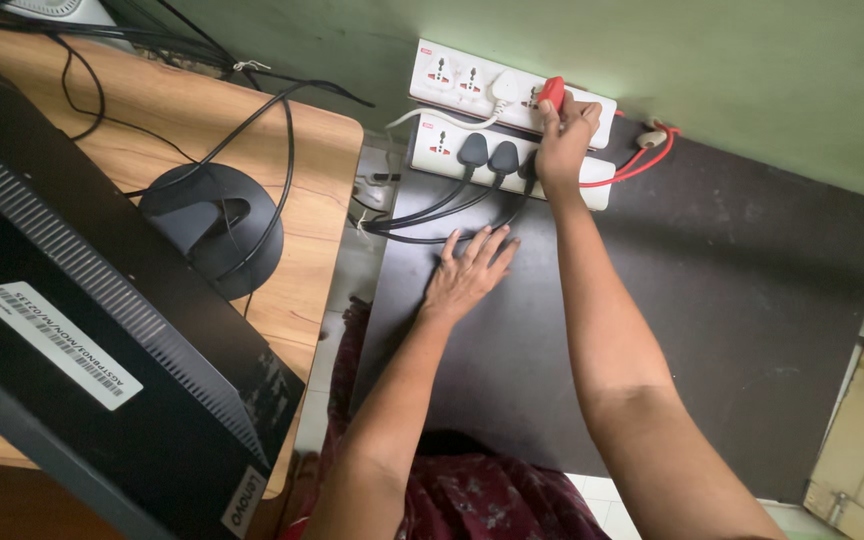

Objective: The person adjusts two monitors on a desk, positions the keyboard and mouse, and plugs power and device cables into a wall power strip. They then type on the keyboard and use the mouse while the monitors power on.

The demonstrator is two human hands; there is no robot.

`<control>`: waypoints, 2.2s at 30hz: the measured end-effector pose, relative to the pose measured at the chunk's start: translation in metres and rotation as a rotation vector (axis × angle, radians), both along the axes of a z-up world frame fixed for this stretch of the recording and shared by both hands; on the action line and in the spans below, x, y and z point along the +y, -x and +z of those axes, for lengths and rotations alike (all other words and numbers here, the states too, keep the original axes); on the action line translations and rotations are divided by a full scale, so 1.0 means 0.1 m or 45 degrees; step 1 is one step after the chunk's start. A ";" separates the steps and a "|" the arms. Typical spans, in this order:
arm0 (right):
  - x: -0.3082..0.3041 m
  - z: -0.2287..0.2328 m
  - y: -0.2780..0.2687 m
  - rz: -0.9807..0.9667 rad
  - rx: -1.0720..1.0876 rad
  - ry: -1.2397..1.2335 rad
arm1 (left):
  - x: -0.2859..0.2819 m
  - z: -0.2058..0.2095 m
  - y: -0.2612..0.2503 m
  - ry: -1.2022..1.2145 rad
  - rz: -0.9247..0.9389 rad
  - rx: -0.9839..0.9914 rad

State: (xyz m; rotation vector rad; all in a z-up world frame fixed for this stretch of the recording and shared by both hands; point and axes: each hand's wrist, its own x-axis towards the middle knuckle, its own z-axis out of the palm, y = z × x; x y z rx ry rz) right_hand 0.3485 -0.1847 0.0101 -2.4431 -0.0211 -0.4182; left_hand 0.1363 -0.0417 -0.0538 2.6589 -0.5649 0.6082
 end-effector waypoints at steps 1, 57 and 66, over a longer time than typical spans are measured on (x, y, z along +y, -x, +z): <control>0.01 0.00 0.01 0.000 0.001 0.004 | 0.00 0.00 0.00 0.002 0.004 -0.005; 0.03 0.71 -0.77 0.440 0.555 0.611 | -0.01 0.02 -0.03 0.015 0.018 0.013; 0.01 0.45 -0.78 0.581 0.450 0.553 | 0.00 0.04 -0.02 0.029 0.016 0.007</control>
